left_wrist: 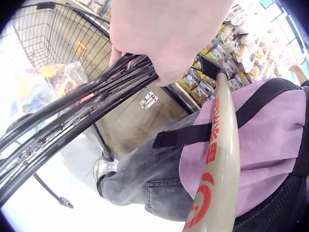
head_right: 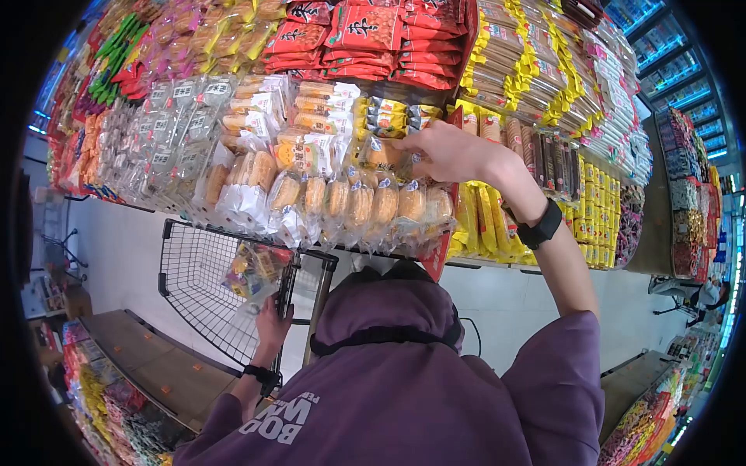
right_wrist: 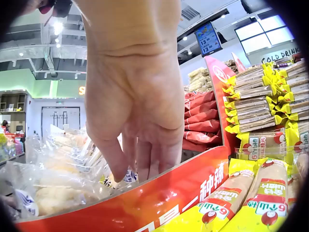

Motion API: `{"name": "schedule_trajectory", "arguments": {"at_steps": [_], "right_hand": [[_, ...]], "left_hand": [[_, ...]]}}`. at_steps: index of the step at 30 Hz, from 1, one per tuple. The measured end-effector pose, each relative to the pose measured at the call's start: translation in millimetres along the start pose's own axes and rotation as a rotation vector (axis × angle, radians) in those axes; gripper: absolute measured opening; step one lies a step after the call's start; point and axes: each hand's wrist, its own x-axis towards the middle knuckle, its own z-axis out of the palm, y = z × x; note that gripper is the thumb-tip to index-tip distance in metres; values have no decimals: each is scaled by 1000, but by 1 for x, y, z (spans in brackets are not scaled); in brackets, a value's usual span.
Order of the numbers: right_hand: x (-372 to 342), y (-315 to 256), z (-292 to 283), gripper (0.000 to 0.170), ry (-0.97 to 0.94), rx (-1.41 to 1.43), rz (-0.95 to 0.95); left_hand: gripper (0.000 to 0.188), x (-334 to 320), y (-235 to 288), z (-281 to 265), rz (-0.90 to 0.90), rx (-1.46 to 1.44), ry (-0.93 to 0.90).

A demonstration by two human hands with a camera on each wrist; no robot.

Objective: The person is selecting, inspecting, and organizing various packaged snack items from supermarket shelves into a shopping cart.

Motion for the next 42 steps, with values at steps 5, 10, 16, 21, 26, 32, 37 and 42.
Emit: {"name": "schedule_trajectory", "arguments": {"at_steps": [5,10,16,21,26,32,37,42], "right_hand": [[11,16,3,25,26,51,-87],[38,22,22,34,265,-11,-119],[44,4,15,42,113,-33,-111],[28,1,22,37,212,105,-188],[29,14,31,39,149,250,-116],[33,9,35,38,279,201,-179],[20,-4,30,29,354,144,-230],[24,16,34,24,318,334,-211]], "left_hand": [[46,0,-5,4,-6,11,4],[47,-2,-15,12,-9,-18,3],[47,-1,-15,12,4,-56,4],[46,-1,-17,10,-19,-58,-8],[45,3,-12,5,-4,-43,-7],[44,3,-13,2,23,-35,20],[44,3,-20,3,14,-45,15],[45,4,-21,3,-2,-54,14]]}}
